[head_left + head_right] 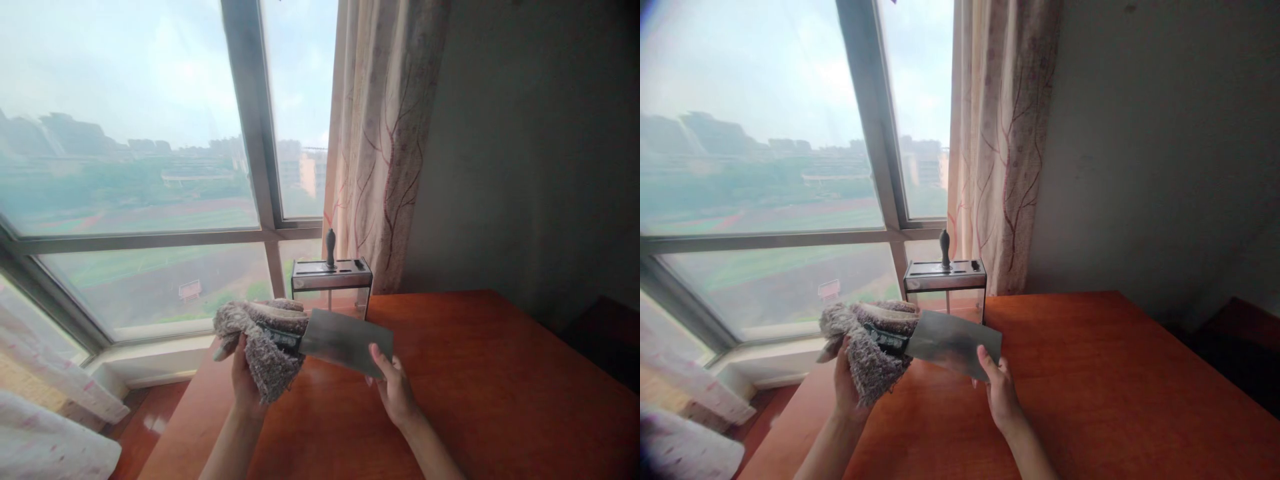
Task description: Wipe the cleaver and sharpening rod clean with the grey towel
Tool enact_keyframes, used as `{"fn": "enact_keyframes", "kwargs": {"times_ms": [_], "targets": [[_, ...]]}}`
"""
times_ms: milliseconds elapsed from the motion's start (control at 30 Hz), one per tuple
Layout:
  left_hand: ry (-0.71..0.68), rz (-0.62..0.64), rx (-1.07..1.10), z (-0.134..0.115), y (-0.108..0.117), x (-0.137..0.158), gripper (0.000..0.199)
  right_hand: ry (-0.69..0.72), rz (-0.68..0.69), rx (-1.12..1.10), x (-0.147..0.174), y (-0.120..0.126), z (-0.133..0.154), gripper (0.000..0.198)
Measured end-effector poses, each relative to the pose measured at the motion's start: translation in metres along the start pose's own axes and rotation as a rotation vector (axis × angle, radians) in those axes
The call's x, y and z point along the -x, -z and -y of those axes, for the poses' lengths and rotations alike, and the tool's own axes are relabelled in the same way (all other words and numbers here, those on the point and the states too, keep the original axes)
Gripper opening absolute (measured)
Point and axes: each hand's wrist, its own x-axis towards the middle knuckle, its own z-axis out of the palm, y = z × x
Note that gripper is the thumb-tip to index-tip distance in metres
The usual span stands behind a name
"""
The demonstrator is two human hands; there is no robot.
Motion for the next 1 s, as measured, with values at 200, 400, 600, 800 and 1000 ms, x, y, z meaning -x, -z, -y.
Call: {"fn": "enact_keyframes", "kwargs": {"times_ms": [200, 400, 600, 800, 1000], "targets": [[-0.038, -0.054, -0.015, 0.012, 0.005, -0.009, 0.02, 0.119, 0.101, 0.286, 0.015, -0.005, -0.018, 0.043], [0.047, -0.019, -0.016, 0.026, 0.002, -0.008, 0.021, 0.593, 0.485, 0.822, 0.021, -0.011, -0.015, 0.038], [0.057, -0.022, -0.066, 0.031, 0.008, -0.013, 0.013, 0.759, 0.525, 1.01, 0.023, -0.017, -0.004, 0.04], [-0.103, -0.064, -0.182, 0.012, 0.016, -0.026, 0.014, 0.858, 0.57, 1.014, 0.026, -0.018, -0.005, 0.037], [-0.168, -0.107, -0.147, -0.016, 0.022, -0.036, 0.012, 0.843, 0.599, 0.995, 0.026, -0.018, 0.003, 0.036]]}}
